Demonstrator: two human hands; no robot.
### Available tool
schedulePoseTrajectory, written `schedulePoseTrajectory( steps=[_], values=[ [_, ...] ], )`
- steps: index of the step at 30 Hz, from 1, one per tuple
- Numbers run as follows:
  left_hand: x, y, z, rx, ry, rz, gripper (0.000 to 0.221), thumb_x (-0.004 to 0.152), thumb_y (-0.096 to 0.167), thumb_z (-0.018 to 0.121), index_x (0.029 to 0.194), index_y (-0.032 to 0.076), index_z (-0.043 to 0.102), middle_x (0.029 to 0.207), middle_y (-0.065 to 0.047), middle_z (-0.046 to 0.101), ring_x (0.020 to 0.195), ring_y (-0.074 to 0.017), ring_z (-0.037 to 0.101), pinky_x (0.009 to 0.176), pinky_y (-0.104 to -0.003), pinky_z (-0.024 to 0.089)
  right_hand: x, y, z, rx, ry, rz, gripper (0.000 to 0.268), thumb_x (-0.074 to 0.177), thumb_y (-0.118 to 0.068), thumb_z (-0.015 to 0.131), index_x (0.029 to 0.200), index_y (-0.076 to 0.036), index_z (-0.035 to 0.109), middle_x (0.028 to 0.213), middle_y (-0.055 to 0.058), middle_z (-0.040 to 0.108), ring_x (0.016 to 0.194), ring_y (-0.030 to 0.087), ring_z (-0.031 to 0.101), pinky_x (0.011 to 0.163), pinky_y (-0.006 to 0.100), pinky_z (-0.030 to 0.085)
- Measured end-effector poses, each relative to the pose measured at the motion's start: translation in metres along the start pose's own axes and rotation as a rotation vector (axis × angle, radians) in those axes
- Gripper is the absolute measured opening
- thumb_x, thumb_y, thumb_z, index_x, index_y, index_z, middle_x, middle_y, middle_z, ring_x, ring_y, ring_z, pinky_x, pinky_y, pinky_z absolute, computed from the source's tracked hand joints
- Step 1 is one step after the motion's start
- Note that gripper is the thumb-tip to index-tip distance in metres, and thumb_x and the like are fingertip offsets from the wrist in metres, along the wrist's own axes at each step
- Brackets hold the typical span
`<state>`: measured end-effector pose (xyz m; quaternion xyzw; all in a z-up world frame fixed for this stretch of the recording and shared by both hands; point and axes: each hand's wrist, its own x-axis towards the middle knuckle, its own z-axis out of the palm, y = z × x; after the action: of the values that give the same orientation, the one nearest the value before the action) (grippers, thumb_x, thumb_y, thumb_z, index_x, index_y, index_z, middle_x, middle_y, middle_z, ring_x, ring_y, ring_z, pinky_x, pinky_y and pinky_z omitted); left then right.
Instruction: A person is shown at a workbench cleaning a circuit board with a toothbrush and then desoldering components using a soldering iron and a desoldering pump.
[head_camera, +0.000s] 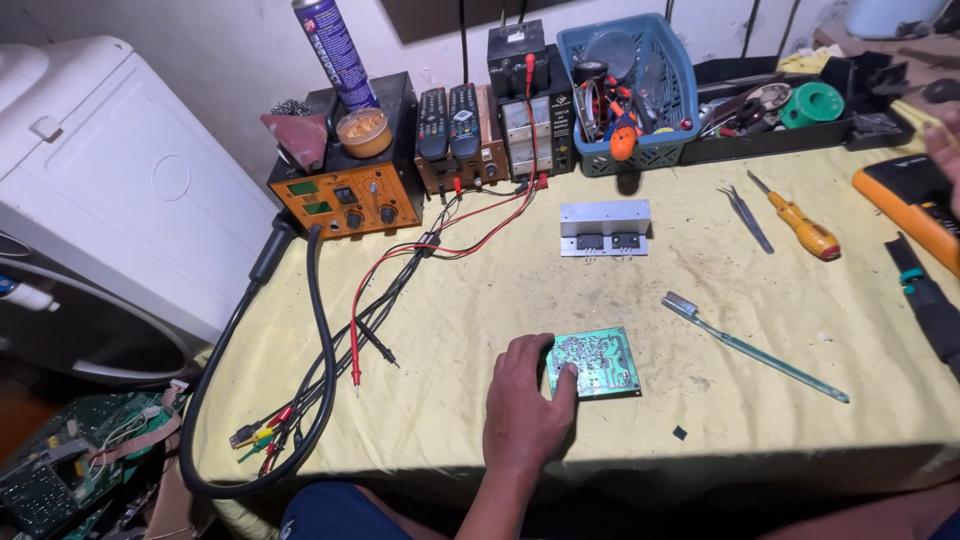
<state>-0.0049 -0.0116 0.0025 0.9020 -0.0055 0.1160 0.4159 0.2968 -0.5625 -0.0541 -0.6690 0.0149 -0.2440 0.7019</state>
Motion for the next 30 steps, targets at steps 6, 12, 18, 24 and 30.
schedulePoseTrajectory(
  steps=[6,12,18,24,30],
  values=[
    [0.001,0.002,-0.003,-0.005,-0.025,-0.041,0.040,0.092,0.036,0.057,0.127,0.018,0.062,0.125,0.004,0.065,0.116,-0.0203,0.058,0.090,-0.042,0.052,-0.141,-0.156,0.105,0.160,0.275,0.215,0.009,0.108,-0.042,0.061,0.107,-0.033,0.064,0.087,-0.010,0.061,0.084,0.000,0.065,0.082,0.020,0.066],
    [0.002,0.001,-0.004,-0.021,-0.034,-0.079,0.037,0.092,0.035,0.058,0.126,0.020,0.062,0.124,0.005,0.065,0.118,-0.0193,0.058,0.092,-0.042,0.051,-0.243,-0.235,0.158,0.074,-0.055,0.038,0.022,0.114,-0.013,0.051,0.134,-0.007,0.057,0.121,0.021,0.068,0.113,0.027,0.073,0.105,0.032,0.064],
    [0.002,-0.001,-0.002,-0.009,-0.047,-0.075,0.039,0.093,0.037,0.056,0.128,0.019,0.062,0.125,0.004,0.065,0.117,-0.0202,0.057,0.093,-0.043,0.050,-0.284,-0.227,0.158,-0.355,-0.028,-0.133,0.017,0.109,-0.014,0.068,0.119,-0.005,0.059,0.107,0.014,0.067,0.081,0.021,0.069,0.073,0.030,0.058],
    [0.001,0.002,-0.004,-0.001,-0.045,-0.065,0.040,0.093,0.037,0.055,0.126,0.017,0.062,0.123,0.001,0.065,0.116,-0.0217,0.058,0.091,-0.042,0.051,-0.323,-0.198,0.161,-0.630,-0.193,-0.177,0.044,0.095,-0.045,0.058,0.123,-0.015,0.074,0.131,0.013,0.073,0.124,0.027,0.067,0.098,0.036,0.050],
    [0.001,0.005,-0.005,-0.008,-0.054,-0.088,0.038,0.094,0.036,0.057,0.127,0.018,0.062,0.123,0.003,0.066,0.117,-0.0199,0.058,0.091,-0.041,0.052,-0.320,-0.177,0.132,-0.732,-0.138,-0.248,0.025,0.102,-0.030,0.062,0.116,-0.013,0.074,0.120,0.008,0.072,0.115,0.022,0.067,0.094,0.033,0.046]
  ],
)
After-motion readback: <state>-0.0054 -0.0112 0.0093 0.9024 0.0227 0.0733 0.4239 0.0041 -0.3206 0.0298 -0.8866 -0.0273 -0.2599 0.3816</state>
